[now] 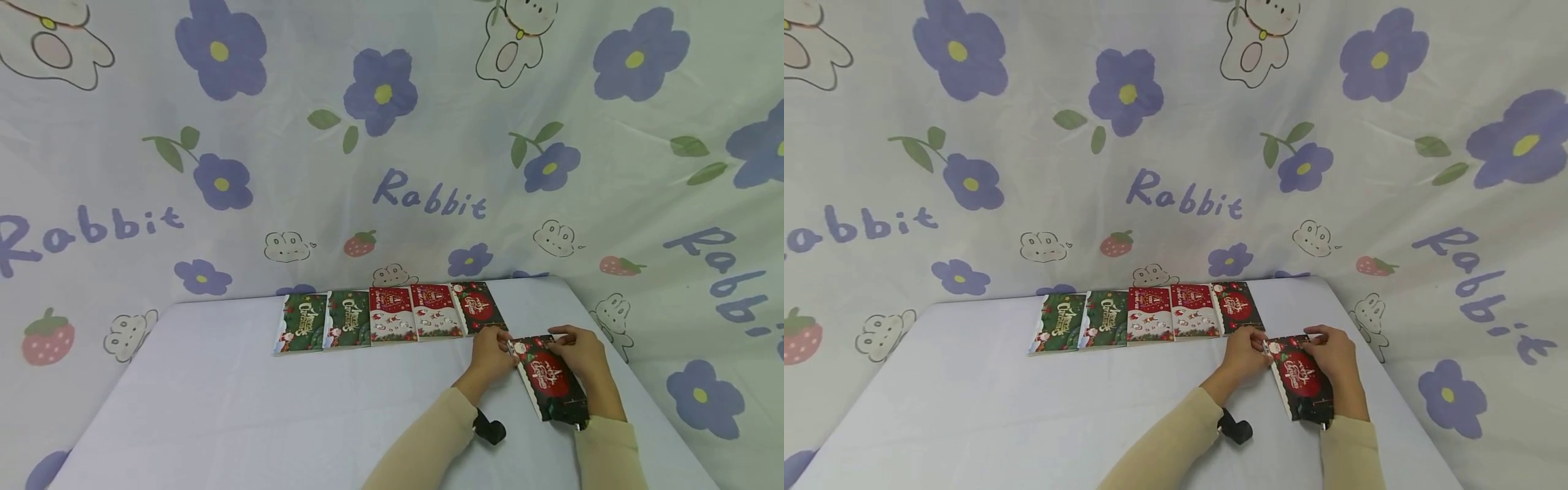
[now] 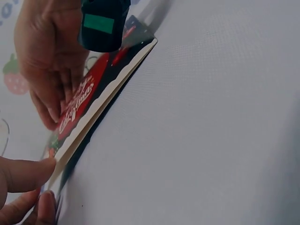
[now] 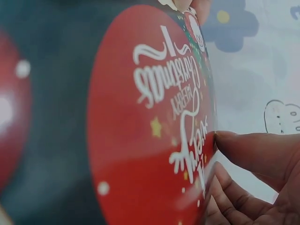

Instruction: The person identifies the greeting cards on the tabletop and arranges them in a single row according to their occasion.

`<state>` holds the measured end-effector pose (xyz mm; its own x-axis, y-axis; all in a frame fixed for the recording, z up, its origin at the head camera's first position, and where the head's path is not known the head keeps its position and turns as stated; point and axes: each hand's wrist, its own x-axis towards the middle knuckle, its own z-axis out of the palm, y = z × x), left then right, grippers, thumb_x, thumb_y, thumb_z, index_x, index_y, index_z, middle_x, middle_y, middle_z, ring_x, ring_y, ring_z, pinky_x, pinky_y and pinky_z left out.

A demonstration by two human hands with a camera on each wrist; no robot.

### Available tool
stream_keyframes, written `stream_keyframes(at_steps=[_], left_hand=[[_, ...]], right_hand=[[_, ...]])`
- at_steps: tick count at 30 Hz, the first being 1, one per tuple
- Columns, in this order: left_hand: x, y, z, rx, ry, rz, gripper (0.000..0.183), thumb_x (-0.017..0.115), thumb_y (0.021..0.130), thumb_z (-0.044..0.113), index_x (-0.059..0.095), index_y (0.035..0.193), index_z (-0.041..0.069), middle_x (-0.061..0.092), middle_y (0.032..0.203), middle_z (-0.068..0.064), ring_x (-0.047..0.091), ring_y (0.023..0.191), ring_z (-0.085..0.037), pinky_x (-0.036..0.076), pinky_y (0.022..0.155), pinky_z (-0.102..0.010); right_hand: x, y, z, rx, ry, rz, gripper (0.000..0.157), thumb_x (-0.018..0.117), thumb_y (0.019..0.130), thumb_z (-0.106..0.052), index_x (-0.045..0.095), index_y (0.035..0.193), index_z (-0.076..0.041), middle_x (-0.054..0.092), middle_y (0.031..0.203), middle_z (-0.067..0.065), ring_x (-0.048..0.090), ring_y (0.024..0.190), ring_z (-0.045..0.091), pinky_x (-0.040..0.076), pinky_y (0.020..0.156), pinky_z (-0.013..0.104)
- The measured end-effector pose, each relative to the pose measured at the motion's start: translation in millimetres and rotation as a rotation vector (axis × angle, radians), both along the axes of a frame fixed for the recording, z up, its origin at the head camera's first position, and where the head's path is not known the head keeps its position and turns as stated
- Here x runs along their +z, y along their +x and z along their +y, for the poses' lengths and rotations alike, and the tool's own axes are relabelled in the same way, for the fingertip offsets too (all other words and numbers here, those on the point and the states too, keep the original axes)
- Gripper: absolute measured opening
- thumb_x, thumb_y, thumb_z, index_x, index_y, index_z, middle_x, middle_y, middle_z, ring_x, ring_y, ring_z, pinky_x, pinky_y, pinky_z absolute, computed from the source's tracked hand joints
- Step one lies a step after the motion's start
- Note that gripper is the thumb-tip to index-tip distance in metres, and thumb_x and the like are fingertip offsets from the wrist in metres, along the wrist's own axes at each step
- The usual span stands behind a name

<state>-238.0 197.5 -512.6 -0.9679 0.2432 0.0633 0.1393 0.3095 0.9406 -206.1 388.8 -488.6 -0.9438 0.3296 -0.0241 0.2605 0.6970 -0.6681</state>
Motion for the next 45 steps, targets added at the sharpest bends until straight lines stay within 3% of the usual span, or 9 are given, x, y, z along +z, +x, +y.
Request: stream_keyframes(at_steps=[4,11,20,28,36,41,45], left_hand=[[1.4,1.6,-0.7,0.002,0.008,-0.003,0.036,0.089,0.069,-0.013,0.070,0.095,0.002,0.055,0.081,0.003,0.048,0.072,-0.001,0.048,0.068,-0.021],[-0.1,-1.6,2.5,0.024,0.001,-0.049,0.038,0.091,0.068,-0.012,0.073,0.097,0.003,0.060,0.083,0.001,0.050,0.072,-0.002,0.048,0.067,-0.020],[-3.5,-1.1,0.7,0.021,0.052,-0.031,0.038,0.091,0.068,-0.012,0.074,0.100,0.000,0.061,0.084,-0.002,0.049,0.073,-0.002,0.047,0.068,-0.020],[-6.8,-3.6,-1.7,-0.033,0.095,-0.016,0.038,0.092,0.073,-0.006,0.075,0.105,0.006,0.063,0.089,-0.005,0.056,0.079,-0.010,0.046,0.068,-0.020],[-3.4,-3.8,-6.7,-0.142,0.143,-0.063,0.034,0.089,0.077,-0.008,0.076,0.106,0.004,0.070,0.094,-0.008,0.062,0.082,-0.011,0.051,0.075,-0.020],[-2.4,-4.2,-6.3,-0.155,0.126,-0.071,0.034,0.088,0.075,-0.011,0.077,0.103,0.006,0.070,0.089,-0.004,0.060,0.078,-0.007,0.050,0.073,-0.020],[-3.2,-3.0,-4.8,-0.146,0.117,-0.080,0.035,0.088,0.074,-0.013,0.078,0.102,0.006,0.068,0.083,-0.003,0.057,0.073,-0.005,0.048,0.067,-0.019]], right_hand=[[-2.8,-0.3,0.7,-0.003,-0.001,0.016,0.035,0.075,0.095,-0.009,0.069,0.125,0.007,0.069,0.100,0.023,0.064,0.091,0.036,0.051,0.070,0.041],[-4.6,0.8,0.4,-0.018,-0.039,0.042,0.035,0.077,0.093,-0.006,0.069,0.124,0.007,0.070,0.107,0.027,0.065,0.099,0.042,0.052,0.081,0.051],[-6.6,1.3,2.8,-0.045,-0.236,0.078,0.041,0.076,0.094,-0.003,0.065,0.132,0.007,0.069,0.111,0.017,0.063,0.089,0.014,0.048,0.071,0.020],[-1.8,0.8,2.6,-0.126,-0.343,0.119,0.043,0.074,0.096,-0.003,0.062,0.137,0.006,0.065,0.124,0.022,0.058,0.084,-0.004,0.049,0.071,0.014],[-3.2,-2.7,1.6,-0.265,-0.398,0.199,0.040,0.074,0.096,-0.001,0.063,0.135,0.002,0.067,0.105,-0.001,0.055,0.093,0.006,0.047,0.075,0.015],[-4.1,-2.9,-0.1,-0.313,-0.411,0.220,0.038,0.073,0.097,-0.002,0.063,0.134,0.001,0.066,0.104,-0.001,0.055,0.094,0.009,0.046,0.075,0.021],[-5.4,-2.5,-1.2,-0.313,-0.409,0.223,0.038,0.073,0.097,-0.001,0.063,0.133,0.003,0.068,0.104,0.003,0.056,0.091,0.008,0.046,0.073,0.019]])
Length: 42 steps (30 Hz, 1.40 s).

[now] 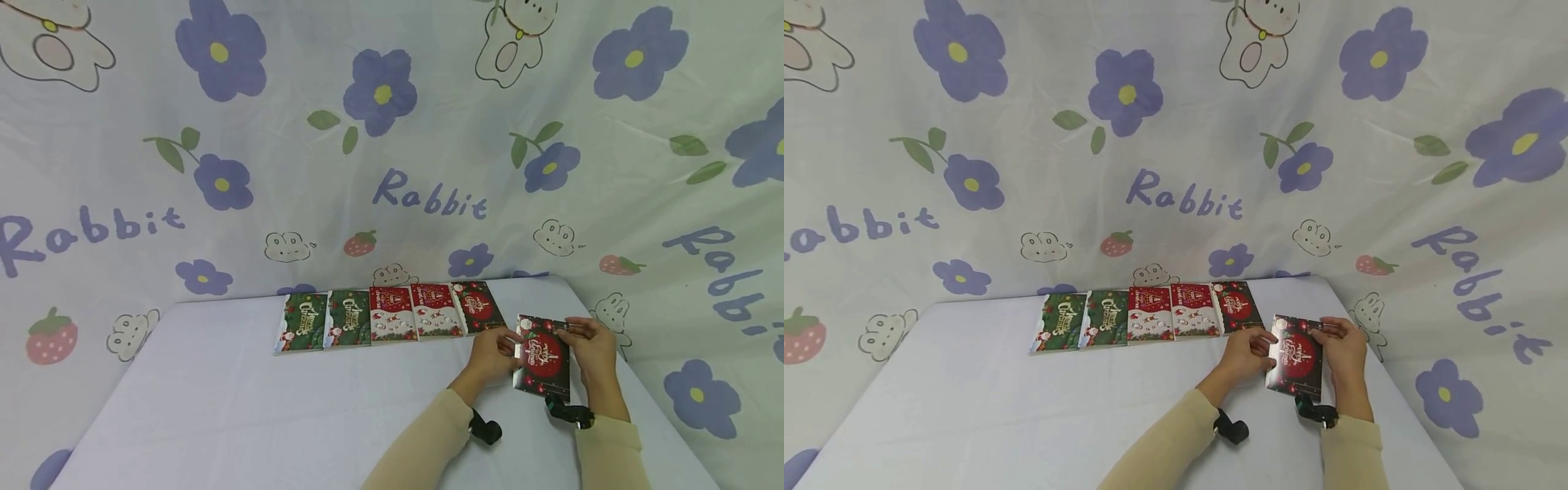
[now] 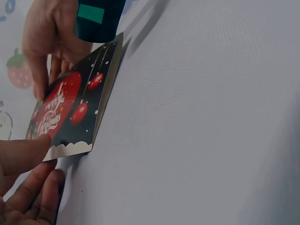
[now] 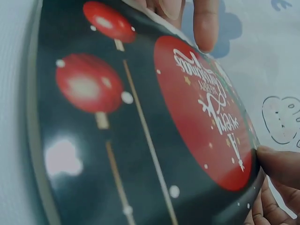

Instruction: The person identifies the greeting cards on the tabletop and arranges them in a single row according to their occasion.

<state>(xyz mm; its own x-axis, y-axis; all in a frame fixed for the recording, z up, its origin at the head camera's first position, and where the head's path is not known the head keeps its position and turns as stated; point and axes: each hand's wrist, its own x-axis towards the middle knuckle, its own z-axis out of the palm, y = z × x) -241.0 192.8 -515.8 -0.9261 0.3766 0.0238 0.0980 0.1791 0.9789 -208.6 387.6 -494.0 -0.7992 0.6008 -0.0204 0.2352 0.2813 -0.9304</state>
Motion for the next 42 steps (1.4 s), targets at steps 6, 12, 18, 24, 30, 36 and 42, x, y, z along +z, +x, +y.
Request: stream_keyframes(at_steps=[6,12,18,24,30,36,42], left_hand=[[0.7,1.7,1.9,0.058,-0.003,-0.035,0.038,0.088,0.074,-0.015,0.079,0.101,0.011,0.062,0.078,0.002,0.052,0.068,-0.003,0.047,0.062,-0.020],[-0.2,-0.5,2.8,0.120,0.043,-0.049,0.043,0.086,0.072,-0.020,0.079,0.103,0.010,0.061,0.078,0.000,0.052,0.066,-0.004,0.047,0.059,-0.020],[-2.8,-2.7,3.6,0.158,0.078,-0.040,0.046,0.084,0.070,-0.023,0.080,0.104,0.009,0.062,0.079,-0.005,0.052,0.063,-0.004,0.047,0.058,-0.019],[-4.0,-1.7,4.6,0.191,0.088,-0.036,0.045,0.083,0.072,-0.022,0.079,0.106,0.008,0.063,0.080,-0.007,0.051,0.063,-0.003,0.047,0.059,-0.018],[-2.8,-0.6,3.7,0.215,0.099,-0.029,0.041,0.084,0.074,-0.019,0.079,0.105,0.007,0.063,0.080,-0.008,0.052,0.064,-0.004,0.048,0.060,-0.020],[-0.9,0.3,3.1,0.226,0.108,-0.023,0.040,0.085,0.074,-0.019,0.079,0.105,0.006,0.063,0.081,-0.009,0.052,0.064,-0.004,0.048,0.060,-0.019],[-0.8,0.6,3.8,0.234,0.114,-0.040,0.040,0.084,0.073,-0.021,0.078,0.105,0.003,0.062,0.082,-0.007,0.054,0.065,-0.004,0.050,0.061,-0.019]], right_hand=[[-2.5,-1.2,-1.4,0.066,-0.019,-0.018,0.044,0.073,0.098,-0.003,0.060,0.139,0.002,0.068,0.117,0.013,0.058,0.094,0.006,0.048,0.075,0.014],[-2.6,-0.9,5.0,0.240,-0.070,-0.060,0.056,0.073,0.100,-0.012,0.050,0.150,-0.002,0.057,0.144,0.024,0.058,0.108,0.012,0.049,0.084,0.017],[-2.8,5.8,18.1,0.471,-0.022,-0.093,0.062,0.073,0.098,-0.011,0.045,0.152,0.002,0.048,0.149,0.030,0.058,0.117,0.025,0.051,0.085,0.021],[-3.6,10.8,25.9,0.544,0.003,-0.078,0.061,0.077,0.093,-0.002,0.050,0.146,0.006,0.054,0.140,0.029,0.063,0.104,0.018,0.054,0.084,0.024],[-4.4,12.7,26.3,0.565,-0.026,-0.042,0.056,0.076,0.090,0.007,0.053,0.141,0.011,0.059,0.130,0.023,0.064,0.095,0.013,0.054,0.082,0.024],[-4.5,12.0,23.0,0.539,-0.023,-0.060,0.057,0.075,0.090,0.009,0.052,0.142,0.011,0.056,0.136,0.026,0.063,0.094,0.013,0.054,0.081,0.022],[-7.2,11.4,21.9,0.513,-0.018,-0.077,0.056,0.074,0.091,0.009,0.053,0.143,0.011,0.054,0.139,0.028,0.062,0.095,0.012,0.054,0.080,0.021]])
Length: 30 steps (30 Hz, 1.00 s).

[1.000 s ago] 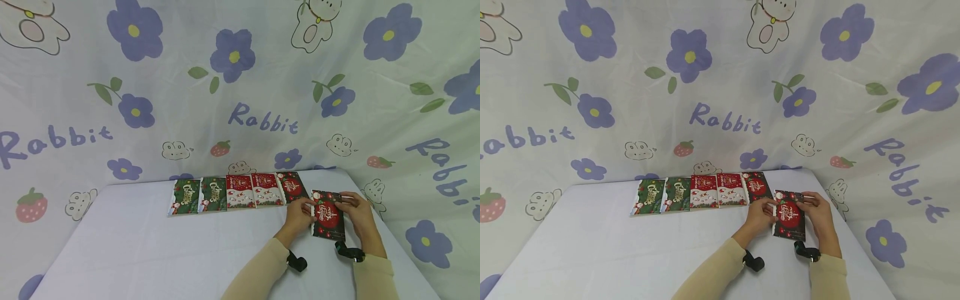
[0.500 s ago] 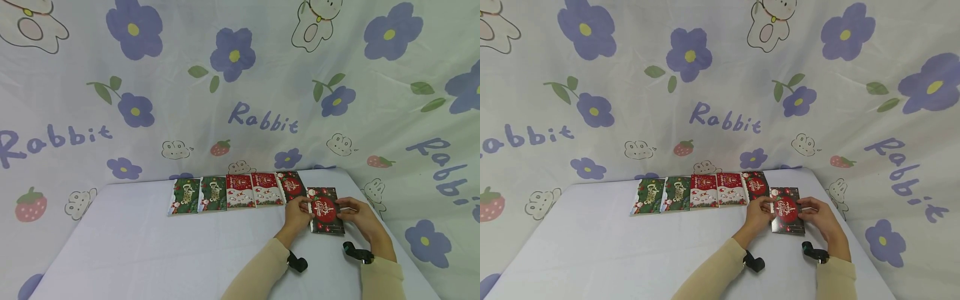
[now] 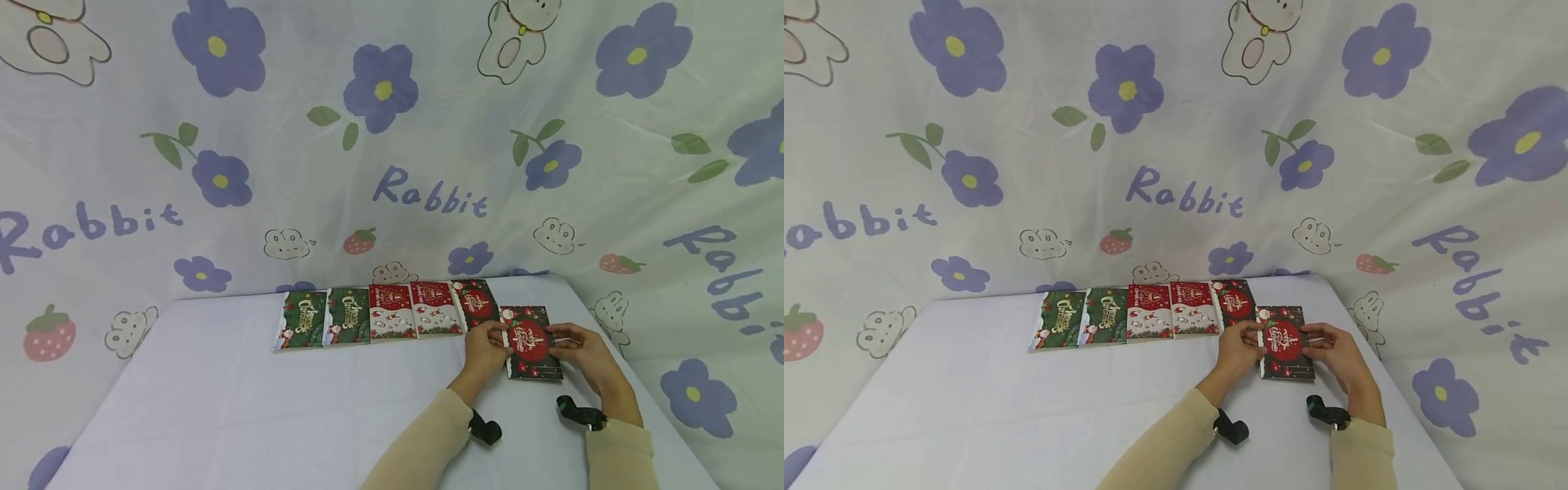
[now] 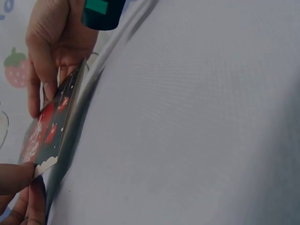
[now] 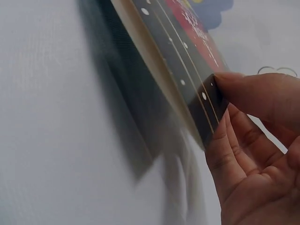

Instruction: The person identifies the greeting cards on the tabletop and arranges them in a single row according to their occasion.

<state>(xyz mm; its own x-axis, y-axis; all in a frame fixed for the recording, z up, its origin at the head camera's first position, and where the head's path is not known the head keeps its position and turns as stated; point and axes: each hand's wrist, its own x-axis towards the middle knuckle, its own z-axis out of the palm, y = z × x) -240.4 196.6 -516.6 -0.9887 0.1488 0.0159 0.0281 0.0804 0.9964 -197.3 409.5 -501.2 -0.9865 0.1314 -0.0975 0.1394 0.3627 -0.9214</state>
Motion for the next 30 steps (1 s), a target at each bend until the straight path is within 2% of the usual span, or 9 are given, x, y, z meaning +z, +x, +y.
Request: stream_keyframes(at_steps=[9,16,21,24,27,30], left_hand=[[-2.1,-1.1,-3.7,-0.015,-0.004,0.011,0.040,0.078,0.075,-0.023,0.078,0.108,-0.001,0.064,0.086,-0.009,0.056,0.067,-0.004,0.053,0.065,-0.019],[-2.4,-1.1,-0.2,0.045,-0.017,0.052,0.041,0.082,0.071,-0.023,0.079,0.106,-0.002,0.064,0.085,-0.005,0.058,0.063,-0.002,0.054,0.061,-0.019],[-1.9,0.0,0.7,0.094,-0.040,0.104,0.040,0.082,0.069,-0.025,0.078,0.103,-0.004,0.069,0.092,-0.007,0.062,0.063,-0.004,0.054,0.061,-0.018],[2.0,-2.6,1.4,0.096,-0.002,0.088,0.037,0.080,0.071,-0.026,0.078,0.101,-0.004,0.068,0.093,-0.007,0.061,0.065,-0.004,0.055,0.062,-0.020],[9.4,-8.6,3.1,0.097,0.044,0.040,0.034,0.077,0.075,-0.026,0.077,0.100,-0.003,0.066,0.089,-0.005,0.058,0.067,-0.004,0.055,0.063,-0.021],[17.3,-17.2,3.5,0.107,0.008,0.077,0.034,0.072,0.076,-0.025,0.079,0.101,-0.003,0.068,0.083,-0.006,0.060,0.068,-0.007,0.053,0.062,-0.020]], right_hand=[[0.1,-3.2,-5.8,-0.029,0.004,-0.012,0.051,0.071,0.095,0.007,0.055,0.143,0.011,0.059,0.129,0.021,0.063,0.094,0.010,0.055,0.080,0.021],[3.5,-5.9,-13.0,-0.093,0.040,-0.017,0.047,0.069,0.098,0.004,0.057,0.143,0.008,0.055,0.138,0.023,0.059,0.099,0.011,0.054,0.079,0.019],[4.1,-8.6,-20.8,-0.153,0.050,0.015,0.045,0.067,0.098,0.006,0.059,0.142,0.008,0.057,0.136,0.023,0.057,0.098,0.011,0.053,0.077,0.019],[6.8,-9.9,-25.8,-0.184,0.065,0.046,0.043,0.064,0.098,0.008,0.060,0.140,0.008,0.059,0.134,0.024,0.057,0.098,0.010,0.053,0.076,0.018],[11.5,-14.2,-28.5,-0.200,0.095,0.069,0.042,0.063,0.099,0.007,0.061,0.140,0.007,0.060,0.133,0.023,0.056,0.098,0.009,0.052,0.075,0.016],[19.0,-22.9,-29.6,-0.205,0.114,0.083,0.042,0.063,0.099,0.006,0.061,0.141,0.005,0.059,0.133,0.023,0.056,0.100,0.011,0.051,0.074,0.015]])
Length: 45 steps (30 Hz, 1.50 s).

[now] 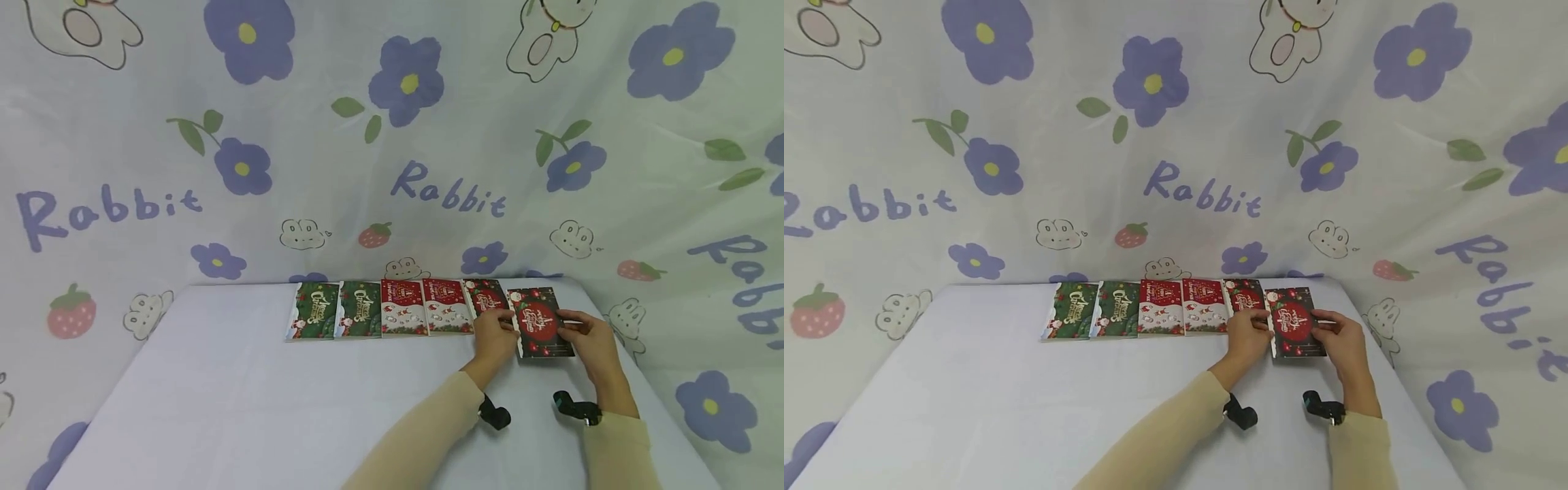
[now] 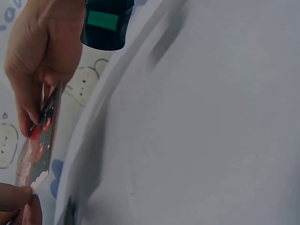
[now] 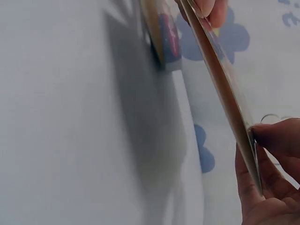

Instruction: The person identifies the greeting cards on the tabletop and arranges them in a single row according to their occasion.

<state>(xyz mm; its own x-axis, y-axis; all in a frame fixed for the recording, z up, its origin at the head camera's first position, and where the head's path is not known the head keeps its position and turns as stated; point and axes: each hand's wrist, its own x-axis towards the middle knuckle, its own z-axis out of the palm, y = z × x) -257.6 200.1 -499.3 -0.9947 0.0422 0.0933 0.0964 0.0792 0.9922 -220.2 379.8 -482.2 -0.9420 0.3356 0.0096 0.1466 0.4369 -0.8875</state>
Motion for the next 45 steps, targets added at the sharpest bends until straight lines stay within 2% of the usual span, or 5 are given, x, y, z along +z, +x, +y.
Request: stream_keyframes(at_steps=[8,15,26,35,45], left_hand=[[11.9,-25.0,-1.1,-0.031,-0.184,0.131,0.046,0.066,0.075,-0.020,0.078,0.115,-0.002,0.073,0.078,-0.009,0.067,0.071,-0.017,0.038,0.055,-0.019],[6.6,-39.0,-2.0,-0.088,-0.173,0.039,0.038,0.072,0.086,-0.013,0.076,0.122,-0.002,0.073,0.085,-0.008,0.060,0.075,-0.007,0.047,0.065,-0.023],[4.8,-42.1,-0.7,-0.125,-0.082,-0.109,0.030,0.077,0.093,-0.003,0.076,0.123,0.001,0.071,0.106,-0.009,0.067,0.097,-0.016,0.059,0.083,-0.033],[-3.8,-42.6,3.5,-0.178,-0.097,-0.186,0.029,0.074,0.097,0.003,0.075,0.125,0.004,0.071,0.120,-0.008,0.066,0.113,-0.021,0.057,0.093,-0.039],[-7.8,-40.5,6.0,-0.208,-0.078,-0.183,0.034,0.075,0.095,0.004,0.074,0.128,0.002,0.073,0.124,-0.010,0.066,0.118,-0.022,0.056,0.096,-0.038]], right_hand=[[13.0,-30.1,-0.9,-0.015,-0.009,-0.019,0.051,0.066,0.097,0.005,0.056,0.147,0.004,0.052,0.143,0.025,0.054,0.118,0.028,0.047,0.073,0.012],[9.0,-51.8,-1.7,-0.023,-0.055,-0.023,0.055,0.063,0.096,0.009,0.052,0.150,0.005,0.046,0.150,0.027,0.049,0.128,0.035,0.047,0.076,0.014],[0.4,-68.4,0.5,0.031,-0.092,-0.041,0.062,0.062,0.093,0.015,0.044,0.153,0.011,0.039,0.153,0.034,0.046,0.135,0.043,0.046,0.075,0.013],[-9.0,-72.4,3.1,0.037,-0.049,-0.126,0.070,0.063,0.092,0.015,0.038,0.157,0.008,0.037,0.156,0.036,0.041,0.140,0.047,0.046,0.110,0.051],[-18.2,-74.8,6.4,0.028,0.091,-0.185,0.068,0.065,0.093,0.011,0.038,0.155,0.011,0.039,0.152,0.041,0.041,0.140,0.053,0.042,0.111,0.059]])
